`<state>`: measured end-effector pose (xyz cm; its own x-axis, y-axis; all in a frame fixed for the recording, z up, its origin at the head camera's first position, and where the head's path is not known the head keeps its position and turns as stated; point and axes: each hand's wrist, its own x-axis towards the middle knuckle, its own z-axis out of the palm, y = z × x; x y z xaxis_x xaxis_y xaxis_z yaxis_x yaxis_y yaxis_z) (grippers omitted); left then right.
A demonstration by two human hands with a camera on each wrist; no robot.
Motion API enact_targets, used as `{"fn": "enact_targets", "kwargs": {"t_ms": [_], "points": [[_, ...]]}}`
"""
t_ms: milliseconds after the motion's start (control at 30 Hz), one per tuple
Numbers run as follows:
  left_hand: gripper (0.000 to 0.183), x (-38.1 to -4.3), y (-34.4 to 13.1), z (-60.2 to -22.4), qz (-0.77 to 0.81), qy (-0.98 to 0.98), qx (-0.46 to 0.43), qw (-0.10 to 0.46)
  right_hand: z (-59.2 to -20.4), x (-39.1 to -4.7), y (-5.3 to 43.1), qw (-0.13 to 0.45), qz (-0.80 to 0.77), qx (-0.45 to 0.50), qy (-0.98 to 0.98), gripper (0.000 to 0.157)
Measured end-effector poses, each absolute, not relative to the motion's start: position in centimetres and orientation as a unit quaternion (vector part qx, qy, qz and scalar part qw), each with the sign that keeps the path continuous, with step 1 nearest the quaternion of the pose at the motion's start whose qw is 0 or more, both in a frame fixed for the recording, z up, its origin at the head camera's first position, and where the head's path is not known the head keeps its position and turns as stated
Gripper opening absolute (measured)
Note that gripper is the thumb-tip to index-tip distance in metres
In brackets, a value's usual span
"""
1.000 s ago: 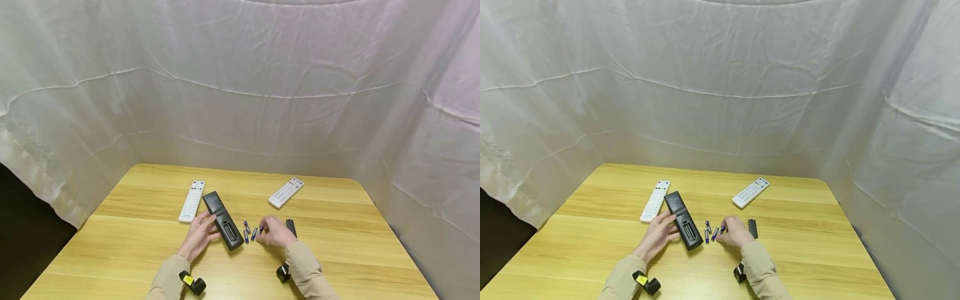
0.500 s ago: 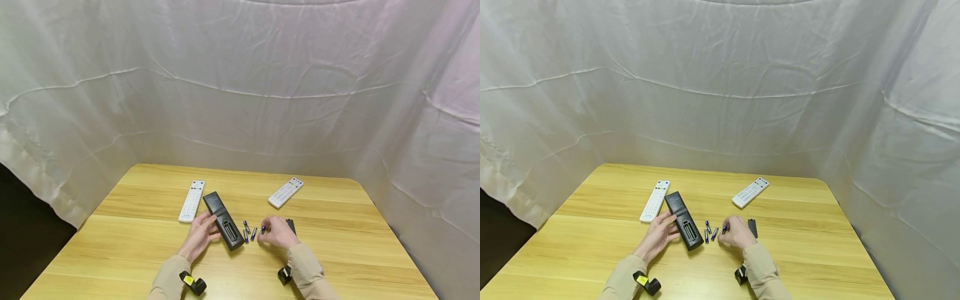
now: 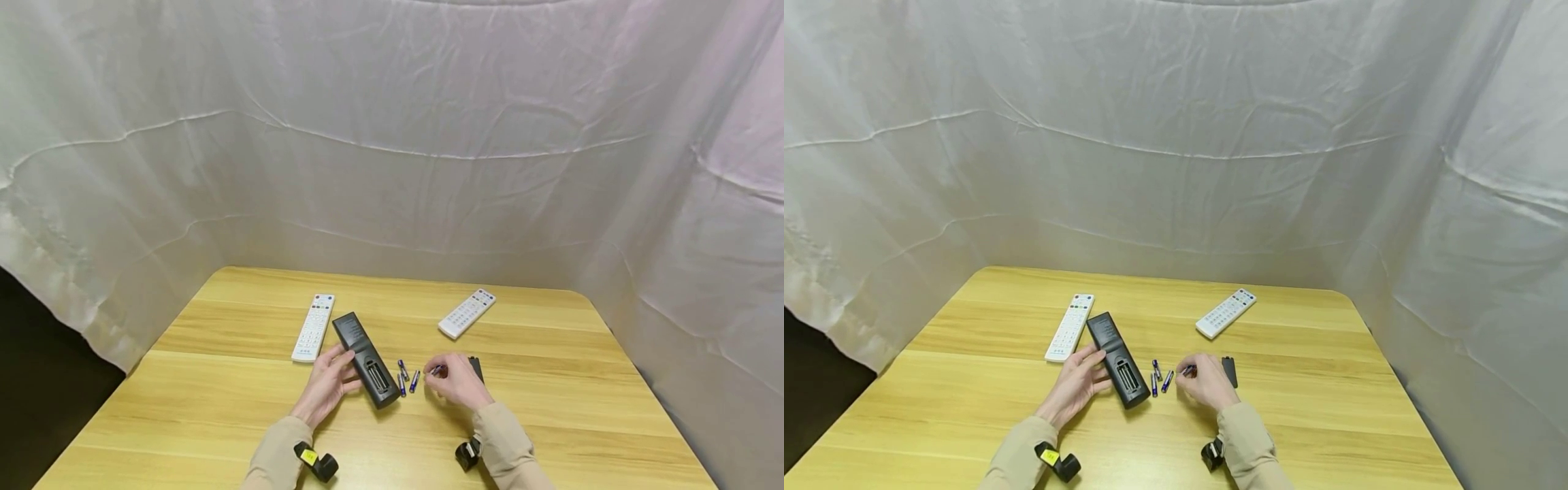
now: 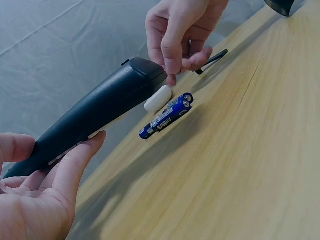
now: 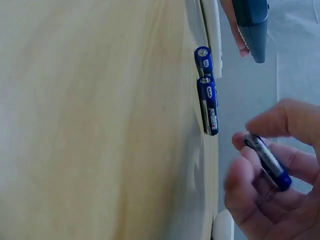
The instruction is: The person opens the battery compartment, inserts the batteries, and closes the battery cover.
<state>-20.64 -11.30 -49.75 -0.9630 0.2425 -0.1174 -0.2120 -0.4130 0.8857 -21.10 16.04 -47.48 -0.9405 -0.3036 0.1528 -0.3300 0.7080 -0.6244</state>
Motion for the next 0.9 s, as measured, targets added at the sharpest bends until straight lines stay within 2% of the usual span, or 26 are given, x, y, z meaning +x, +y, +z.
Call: {"fn": "enact_targets", "kwargs": {"t_ms": [267, 600, 900], "points": [[0.052, -20.8, -11.1, -49.7, 0.84, 0.526, 0.009, 0.132, -47.5, -21.0, 15.8, 0.056, 0.346, 0.15, -0.925, 0.017], [0.053, -20.8, -11.0, -49.7, 0.839, 0.526, 0.013, 0.136, -47.1, -20.1, 15.4, 0.026, 0.396, 0.184, -0.899, 0.028], [0.054, -20.9, -10.6, -49.6, 0.841, 0.523, 0.016, 0.138, -46.8, -19.7, 14.8, 0.036, 0.469, 0.173, -0.865, 0.015]]}}
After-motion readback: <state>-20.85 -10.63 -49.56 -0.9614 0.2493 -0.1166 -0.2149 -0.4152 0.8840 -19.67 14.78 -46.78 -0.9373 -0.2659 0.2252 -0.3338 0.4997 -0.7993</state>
